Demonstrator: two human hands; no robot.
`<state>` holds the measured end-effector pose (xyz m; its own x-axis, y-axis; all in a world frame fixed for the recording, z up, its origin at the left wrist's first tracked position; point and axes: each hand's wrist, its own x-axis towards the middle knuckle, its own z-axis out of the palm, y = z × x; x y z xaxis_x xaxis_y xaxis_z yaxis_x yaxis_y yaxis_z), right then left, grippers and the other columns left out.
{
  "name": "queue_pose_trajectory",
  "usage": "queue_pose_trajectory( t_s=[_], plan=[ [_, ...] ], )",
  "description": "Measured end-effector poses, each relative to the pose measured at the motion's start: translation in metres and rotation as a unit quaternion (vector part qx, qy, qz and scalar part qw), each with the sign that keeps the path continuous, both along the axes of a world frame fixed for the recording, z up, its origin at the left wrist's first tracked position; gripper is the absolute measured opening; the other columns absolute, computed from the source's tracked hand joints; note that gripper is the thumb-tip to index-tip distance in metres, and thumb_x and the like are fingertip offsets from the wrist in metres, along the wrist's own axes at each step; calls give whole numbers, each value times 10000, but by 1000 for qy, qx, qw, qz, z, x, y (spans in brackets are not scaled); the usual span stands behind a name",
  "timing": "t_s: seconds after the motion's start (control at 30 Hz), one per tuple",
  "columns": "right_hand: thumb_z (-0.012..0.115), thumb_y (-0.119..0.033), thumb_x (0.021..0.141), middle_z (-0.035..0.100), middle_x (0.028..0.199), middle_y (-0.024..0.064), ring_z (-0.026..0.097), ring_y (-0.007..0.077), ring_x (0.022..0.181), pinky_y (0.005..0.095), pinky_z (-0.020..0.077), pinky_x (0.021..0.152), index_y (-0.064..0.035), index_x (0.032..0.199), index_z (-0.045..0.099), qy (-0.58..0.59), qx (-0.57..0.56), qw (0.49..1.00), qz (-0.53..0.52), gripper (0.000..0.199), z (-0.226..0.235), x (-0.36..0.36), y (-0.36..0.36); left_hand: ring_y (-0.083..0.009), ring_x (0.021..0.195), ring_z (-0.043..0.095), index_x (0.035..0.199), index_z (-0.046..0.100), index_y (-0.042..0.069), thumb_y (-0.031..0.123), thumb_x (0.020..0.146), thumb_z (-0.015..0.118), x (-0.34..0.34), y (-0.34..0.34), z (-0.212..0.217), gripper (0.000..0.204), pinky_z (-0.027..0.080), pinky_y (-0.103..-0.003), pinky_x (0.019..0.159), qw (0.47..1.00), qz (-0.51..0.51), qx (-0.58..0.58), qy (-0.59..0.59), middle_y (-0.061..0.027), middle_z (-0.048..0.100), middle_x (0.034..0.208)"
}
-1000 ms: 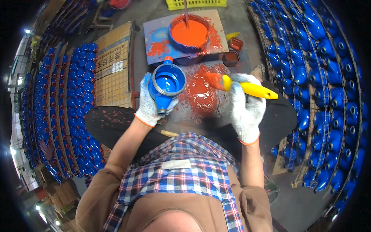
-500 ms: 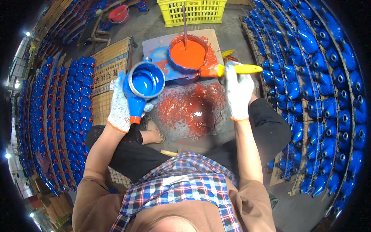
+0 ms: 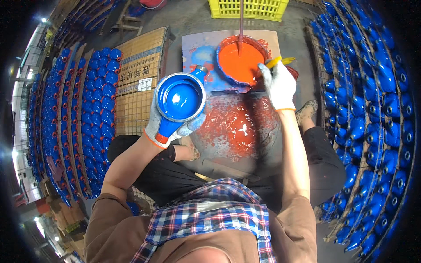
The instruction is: Painting a blue plastic component using a brush and orange paint.
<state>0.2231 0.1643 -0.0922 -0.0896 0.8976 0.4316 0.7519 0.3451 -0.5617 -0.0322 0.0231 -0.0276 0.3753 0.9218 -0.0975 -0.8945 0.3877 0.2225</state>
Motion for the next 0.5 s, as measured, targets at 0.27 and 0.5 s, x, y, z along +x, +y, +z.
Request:
queue_pose_trajectory(
  t_s=[0.27,0.5],
  plan=[
    [650,-325,887,691,868,152,670,279,825,336,497,759,-10,1033,660,138,-13,990,-24,348,0,22,-25,-334,799,679,1314,459,57,623,925,368,15,-3,14,693,596,-392,575,979,35,-148,133,-198,616,1135],
    [625,-323,915,685,811,115,616,143,629,271,471,589,15,1006,659,258,-147,952,-70,352,-22,47,-20,-316,1050,620,1340,398,59,404,911,586,15,13,4,581,572,-497,819,983,44,-45,175,-182,550,1237]
  ],
)
